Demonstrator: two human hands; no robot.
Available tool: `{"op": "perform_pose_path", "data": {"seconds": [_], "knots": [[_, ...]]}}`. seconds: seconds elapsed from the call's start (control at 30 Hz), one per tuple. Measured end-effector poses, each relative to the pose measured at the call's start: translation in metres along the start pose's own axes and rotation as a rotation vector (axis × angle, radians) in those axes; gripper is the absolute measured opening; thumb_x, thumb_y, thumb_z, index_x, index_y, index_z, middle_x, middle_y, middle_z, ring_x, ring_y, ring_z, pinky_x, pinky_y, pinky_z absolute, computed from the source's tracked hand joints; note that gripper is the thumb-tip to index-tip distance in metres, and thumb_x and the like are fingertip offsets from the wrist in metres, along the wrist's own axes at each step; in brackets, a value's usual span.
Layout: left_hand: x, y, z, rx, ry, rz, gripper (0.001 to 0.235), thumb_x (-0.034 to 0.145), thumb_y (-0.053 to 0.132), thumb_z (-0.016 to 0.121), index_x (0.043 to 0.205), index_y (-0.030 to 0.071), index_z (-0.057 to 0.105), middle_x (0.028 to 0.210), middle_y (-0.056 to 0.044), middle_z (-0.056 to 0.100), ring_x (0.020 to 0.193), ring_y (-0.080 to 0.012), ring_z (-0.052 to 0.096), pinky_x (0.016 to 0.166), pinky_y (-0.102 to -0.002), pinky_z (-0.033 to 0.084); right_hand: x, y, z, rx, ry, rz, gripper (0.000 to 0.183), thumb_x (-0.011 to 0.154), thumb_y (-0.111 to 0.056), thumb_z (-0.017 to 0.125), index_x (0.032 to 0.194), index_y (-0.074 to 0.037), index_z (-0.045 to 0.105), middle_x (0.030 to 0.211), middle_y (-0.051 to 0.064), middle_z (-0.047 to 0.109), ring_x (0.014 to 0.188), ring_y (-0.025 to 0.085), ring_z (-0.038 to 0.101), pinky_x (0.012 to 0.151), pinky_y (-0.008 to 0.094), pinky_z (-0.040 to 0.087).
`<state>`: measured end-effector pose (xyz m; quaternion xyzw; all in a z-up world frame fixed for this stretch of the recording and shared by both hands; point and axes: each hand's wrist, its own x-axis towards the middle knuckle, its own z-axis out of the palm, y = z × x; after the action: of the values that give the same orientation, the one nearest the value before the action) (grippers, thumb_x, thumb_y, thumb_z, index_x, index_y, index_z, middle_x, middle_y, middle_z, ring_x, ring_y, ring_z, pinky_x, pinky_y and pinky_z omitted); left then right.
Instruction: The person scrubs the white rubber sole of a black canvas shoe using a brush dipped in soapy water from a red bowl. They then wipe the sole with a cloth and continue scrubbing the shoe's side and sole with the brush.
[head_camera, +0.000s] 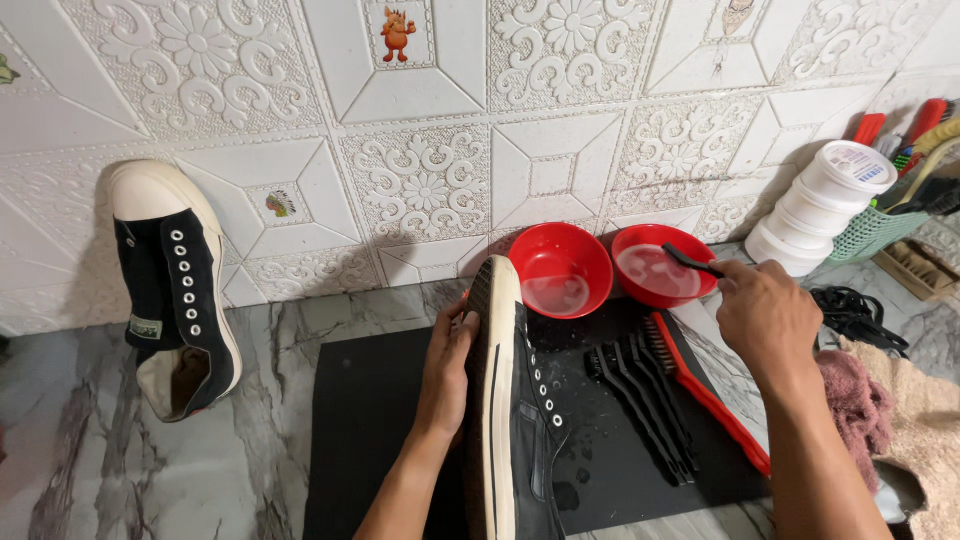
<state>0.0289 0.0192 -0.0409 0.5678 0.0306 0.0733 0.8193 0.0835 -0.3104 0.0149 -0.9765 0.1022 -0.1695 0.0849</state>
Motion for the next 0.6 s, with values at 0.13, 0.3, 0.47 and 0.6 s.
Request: {"op": "perform_pose_path", "data": {"seconds": [0.13, 0.3, 0.47, 0.6], "knots": [[0.002, 0.005, 0.002, 0.059, 0.044, 0.006, 0.044, 0.095, 0.037, 0.056, 0.129, 0.011, 0.064, 0.118, -0.007, 0.071, 0.108, -0.014, 0.063, 0.093, -0.027, 0.046, 0.022, 0.013, 0.029, -0.195, 0.029, -0.044, 0.04, 0.105, -0.019, 0.046, 0.123, -0.039, 0.076, 0.112, 0.006, 0.073, 0.084, 0.036, 0.076, 0.071, 0.048, 0.06], [0.001, 0.008, 0.001, 0.112, 0.061, -0.038, 0.045, 0.095, 0.042, 0.051, 0.126, 0.012, 0.062, 0.102, -0.007, 0.067, 0.09, -0.0154, 0.06, 0.08, -0.029, 0.045, 0.024, 0.015, 0.045, -0.257, 0.041, -0.089, 0.051, 0.093, -0.011, 0.045, 0.125, -0.036, 0.076, 0.097, 0.007, 0.073, 0.075, 0.029, 0.074, 0.088, 0.049, 0.052], [0.0, 0.01, 0.002, 0.109, 0.073, -0.01, 0.045, 0.094, 0.043, 0.053, 0.125, 0.012, 0.063, 0.108, -0.005, 0.068, 0.097, -0.0134, 0.06, 0.086, -0.028, 0.045, 0.022, 0.017, 0.042, -0.261, 0.057, -0.072, 0.05, 0.089, -0.015, 0.052, 0.125, -0.041, 0.076, 0.109, 0.006, 0.075, 0.089, 0.03, 0.076, 0.094, 0.051, 0.046], [0.0, 0.013, 0.001, 0.095, 0.05, 0.018, 0.053, 0.093, 0.045, 0.051, 0.131, 0.01, 0.064, 0.116, -0.009, 0.071, 0.106, -0.0166, 0.064, 0.09, -0.029, 0.049, 0.018, 0.01, 0.025, -0.219, -0.099, -0.003, 0.049, 0.099, -0.014, 0.044, 0.13, -0.037, 0.073, 0.119, 0.011, 0.073, 0.102, 0.035, 0.073, 0.104, 0.057, 0.039]]}}
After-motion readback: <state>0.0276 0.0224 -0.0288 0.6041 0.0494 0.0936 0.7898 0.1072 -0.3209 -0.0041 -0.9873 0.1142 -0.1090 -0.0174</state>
